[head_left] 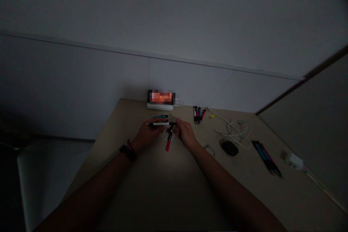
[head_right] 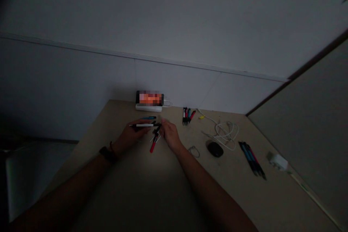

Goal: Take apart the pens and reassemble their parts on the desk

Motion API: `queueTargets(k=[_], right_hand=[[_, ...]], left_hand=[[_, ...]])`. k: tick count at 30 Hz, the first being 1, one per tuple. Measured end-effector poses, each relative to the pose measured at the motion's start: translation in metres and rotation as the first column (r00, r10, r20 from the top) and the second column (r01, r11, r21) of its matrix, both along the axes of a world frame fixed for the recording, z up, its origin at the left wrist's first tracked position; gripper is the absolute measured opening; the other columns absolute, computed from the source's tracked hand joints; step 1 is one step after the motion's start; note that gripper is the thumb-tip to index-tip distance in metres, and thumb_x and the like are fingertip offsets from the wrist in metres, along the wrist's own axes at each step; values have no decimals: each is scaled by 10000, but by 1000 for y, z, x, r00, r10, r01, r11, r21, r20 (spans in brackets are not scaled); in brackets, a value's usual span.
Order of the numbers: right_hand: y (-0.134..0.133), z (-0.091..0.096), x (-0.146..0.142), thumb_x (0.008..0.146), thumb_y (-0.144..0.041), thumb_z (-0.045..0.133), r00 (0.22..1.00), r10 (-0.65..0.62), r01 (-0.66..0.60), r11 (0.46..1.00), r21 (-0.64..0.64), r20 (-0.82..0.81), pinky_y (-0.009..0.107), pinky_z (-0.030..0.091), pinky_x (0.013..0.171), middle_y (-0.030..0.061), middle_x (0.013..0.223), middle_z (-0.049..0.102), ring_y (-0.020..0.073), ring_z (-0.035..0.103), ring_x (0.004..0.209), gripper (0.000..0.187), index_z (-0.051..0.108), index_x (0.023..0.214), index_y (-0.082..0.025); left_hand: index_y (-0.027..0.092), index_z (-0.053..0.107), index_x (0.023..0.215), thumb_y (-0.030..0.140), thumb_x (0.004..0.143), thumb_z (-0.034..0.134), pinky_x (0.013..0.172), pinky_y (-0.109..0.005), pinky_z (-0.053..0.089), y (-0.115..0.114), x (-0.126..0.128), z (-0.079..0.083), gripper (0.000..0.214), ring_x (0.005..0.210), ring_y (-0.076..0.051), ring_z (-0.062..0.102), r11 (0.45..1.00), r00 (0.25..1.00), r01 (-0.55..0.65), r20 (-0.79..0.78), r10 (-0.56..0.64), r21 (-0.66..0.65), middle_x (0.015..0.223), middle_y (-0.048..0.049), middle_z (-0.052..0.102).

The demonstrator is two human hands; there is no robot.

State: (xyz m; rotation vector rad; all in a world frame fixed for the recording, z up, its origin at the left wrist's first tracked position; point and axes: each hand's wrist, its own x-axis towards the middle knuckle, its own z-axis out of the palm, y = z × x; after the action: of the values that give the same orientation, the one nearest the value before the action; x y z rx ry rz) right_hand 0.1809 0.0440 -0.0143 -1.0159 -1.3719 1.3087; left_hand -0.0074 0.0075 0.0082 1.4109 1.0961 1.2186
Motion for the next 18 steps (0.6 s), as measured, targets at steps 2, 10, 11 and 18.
queueTargets(k=[2,10,11,18], right_hand=[[-1,0,0,851,-755,568,1000,-16,16,1000,6,-19,278,231,420,-50,447,378,108,328,417,624,398,540,-241],[-1,-2,1,866,-749,556,1000,-12,11,999,31,6,282,256,442,-47,448,402,113,353,433,618,410,551,-237],[-1,-1,1,864,-750,558,1000,-15,15,1000,27,2,282,255,440,-49,445,395,112,347,430,620,409,547,-237],[-3,2,0,868,-745,559,1000,-9,9,1000,20,23,281,247,440,-41,436,415,111,358,421,632,438,524,-228]], left_hand=[[178,759,1110,374,810,749,617,-273,485,0,-1,0,359,686,-163,633,1000,1000,-1,-27,1,4,861,-57,752],[170,770,1132,380,842,732,676,-304,515,0,-3,0,360,739,-186,657,1000,998,0,-61,1,15,861,-66,758],[174,763,1155,376,841,732,675,-303,515,0,-3,0,375,735,-183,657,1000,998,8,-57,-7,6,870,-64,760],[207,742,1207,393,847,723,692,-311,535,-2,-3,3,406,773,-177,672,998,997,60,-42,-60,19,1112,-102,763]])
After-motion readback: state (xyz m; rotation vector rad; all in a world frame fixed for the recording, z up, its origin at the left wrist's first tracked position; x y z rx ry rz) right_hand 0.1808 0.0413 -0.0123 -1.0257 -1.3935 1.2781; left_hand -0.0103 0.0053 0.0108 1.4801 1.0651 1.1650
